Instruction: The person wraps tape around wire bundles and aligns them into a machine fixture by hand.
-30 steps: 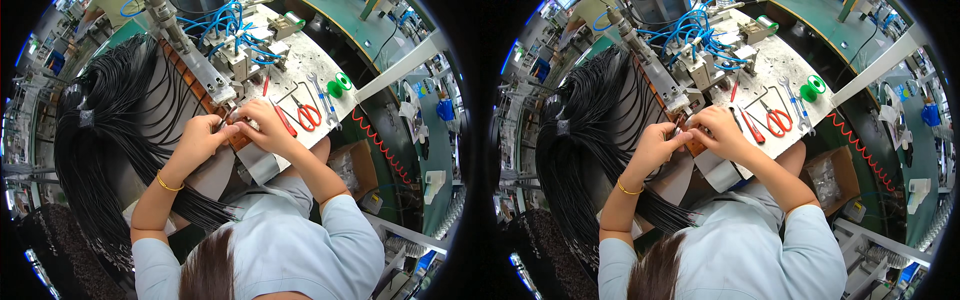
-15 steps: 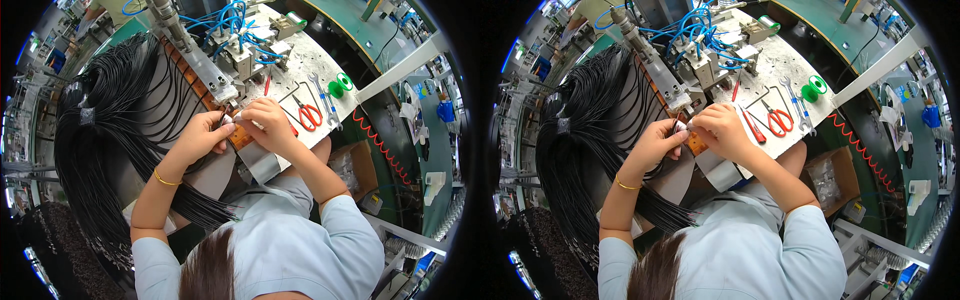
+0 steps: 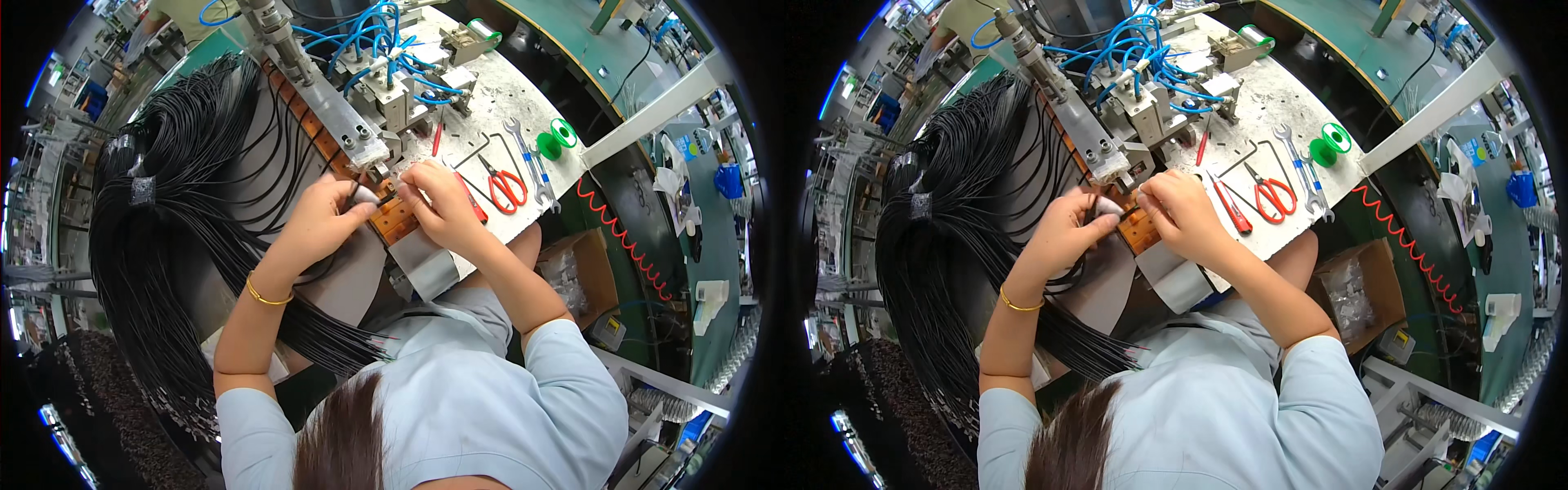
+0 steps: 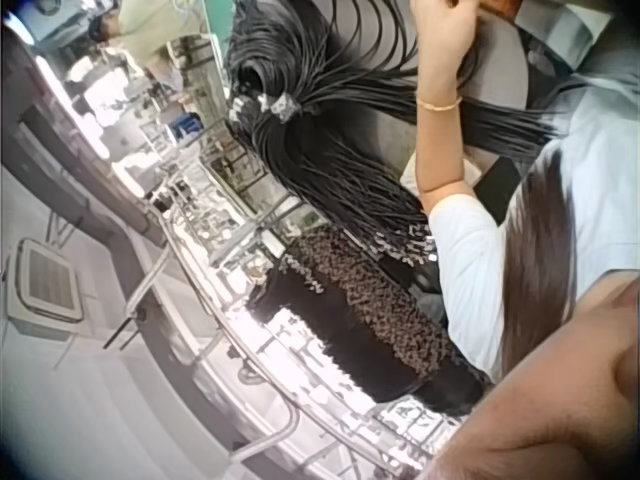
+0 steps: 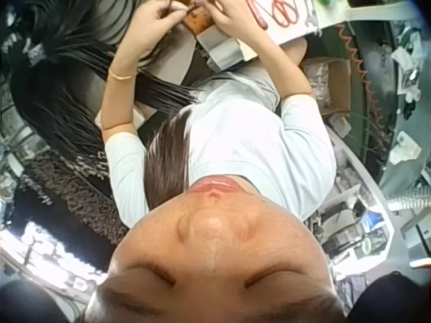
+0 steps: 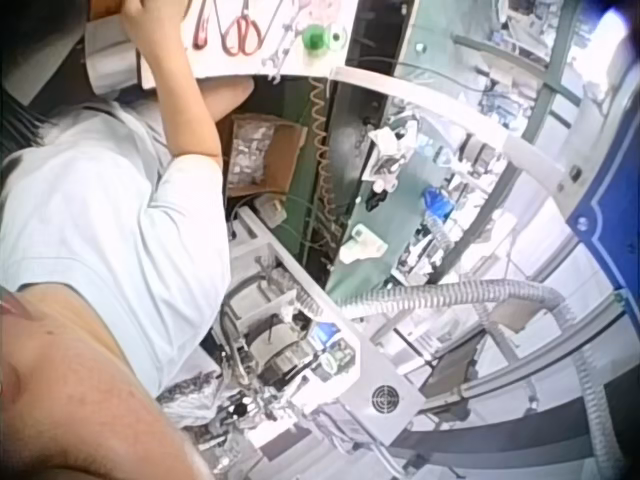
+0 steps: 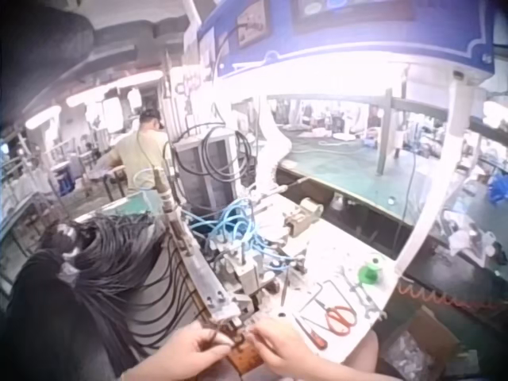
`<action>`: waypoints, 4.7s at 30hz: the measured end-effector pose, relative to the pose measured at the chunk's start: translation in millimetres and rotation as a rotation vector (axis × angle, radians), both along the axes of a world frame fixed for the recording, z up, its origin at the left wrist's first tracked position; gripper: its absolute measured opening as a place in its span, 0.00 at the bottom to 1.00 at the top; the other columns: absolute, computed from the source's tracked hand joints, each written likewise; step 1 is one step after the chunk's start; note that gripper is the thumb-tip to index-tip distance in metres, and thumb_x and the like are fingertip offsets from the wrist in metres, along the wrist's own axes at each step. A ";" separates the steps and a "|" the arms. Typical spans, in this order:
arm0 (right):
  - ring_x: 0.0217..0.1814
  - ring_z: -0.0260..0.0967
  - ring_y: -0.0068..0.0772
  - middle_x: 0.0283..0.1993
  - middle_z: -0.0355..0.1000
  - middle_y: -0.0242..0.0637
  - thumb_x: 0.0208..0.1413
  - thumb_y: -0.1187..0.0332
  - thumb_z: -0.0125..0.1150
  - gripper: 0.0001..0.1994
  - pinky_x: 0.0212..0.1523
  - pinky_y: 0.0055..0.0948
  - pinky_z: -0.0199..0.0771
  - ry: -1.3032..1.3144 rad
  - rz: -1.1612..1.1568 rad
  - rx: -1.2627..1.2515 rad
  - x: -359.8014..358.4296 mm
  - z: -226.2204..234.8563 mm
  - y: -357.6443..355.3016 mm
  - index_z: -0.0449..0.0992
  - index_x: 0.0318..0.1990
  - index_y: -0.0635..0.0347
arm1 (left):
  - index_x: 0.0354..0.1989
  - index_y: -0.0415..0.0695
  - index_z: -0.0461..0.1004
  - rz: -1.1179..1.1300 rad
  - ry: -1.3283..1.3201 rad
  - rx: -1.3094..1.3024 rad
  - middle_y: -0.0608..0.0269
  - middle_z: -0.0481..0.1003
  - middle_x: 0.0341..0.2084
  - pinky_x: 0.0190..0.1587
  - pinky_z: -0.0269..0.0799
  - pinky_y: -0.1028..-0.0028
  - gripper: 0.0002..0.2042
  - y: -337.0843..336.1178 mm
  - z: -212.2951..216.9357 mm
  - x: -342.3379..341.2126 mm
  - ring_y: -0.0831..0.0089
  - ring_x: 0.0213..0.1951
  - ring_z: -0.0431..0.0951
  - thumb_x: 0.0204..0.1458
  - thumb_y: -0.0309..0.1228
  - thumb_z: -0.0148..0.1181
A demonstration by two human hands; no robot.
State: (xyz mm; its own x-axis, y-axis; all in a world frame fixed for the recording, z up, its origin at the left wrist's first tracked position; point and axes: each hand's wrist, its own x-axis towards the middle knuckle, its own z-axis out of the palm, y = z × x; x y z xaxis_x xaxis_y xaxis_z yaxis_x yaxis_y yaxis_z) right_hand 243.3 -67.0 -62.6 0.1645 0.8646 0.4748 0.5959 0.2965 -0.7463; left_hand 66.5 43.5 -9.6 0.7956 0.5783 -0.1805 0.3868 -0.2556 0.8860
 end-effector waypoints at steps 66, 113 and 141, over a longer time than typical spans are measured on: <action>0.38 0.68 0.36 0.32 0.71 0.37 0.49 0.75 0.60 0.04 0.43 0.30 0.65 0.189 0.140 -0.064 2.4 3.5 -2.5 0.74 0.33 0.61 | 0.23 0.37 0.73 0.019 0.024 -0.133 0.75 0.65 0.15 0.21 0.55 0.79 0.11 -8.2 5.8 2.2 0.88 0.19 0.60 0.51 0.31 0.63; 0.31 0.66 0.41 0.26 0.68 0.41 0.54 0.69 0.57 0.07 0.36 0.35 0.63 -0.115 -0.271 -0.105 8.0 -18.6 2.8 0.70 0.29 0.63 | 0.31 0.37 0.74 0.029 0.019 -0.103 0.71 0.71 0.18 0.20 0.62 0.82 0.10 -6.0 -0.6 1.1 0.86 0.17 0.66 0.54 0.32 0.60; 0.37 0.65 0.43 0.29 0.69 0.39 0.55 0.71 0.55 0.04 0.39 0.37 0.61 0.175 0.100 0.004 -9.1 -1.5 4.1 0.72 0.32 0.61 | 0.31 0.40 0.71 0.006 -0.025 -0.278 0.74 0.68 0.20 0.19 0.60 0.85 0.07 -9.8 9.2 4.7 0.88 0.19 0.63 0.53 0.28 0.62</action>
State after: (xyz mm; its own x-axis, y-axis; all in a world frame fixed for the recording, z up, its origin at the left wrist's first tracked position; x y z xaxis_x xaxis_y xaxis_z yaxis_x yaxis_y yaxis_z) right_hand 234.2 -62.8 -64.1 0.1584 0.8791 0.4496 0.4245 0.3505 -0.8349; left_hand 71.2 33.7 -0.5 0.7988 0.5137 -0.3130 0.3646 0.0004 0.9312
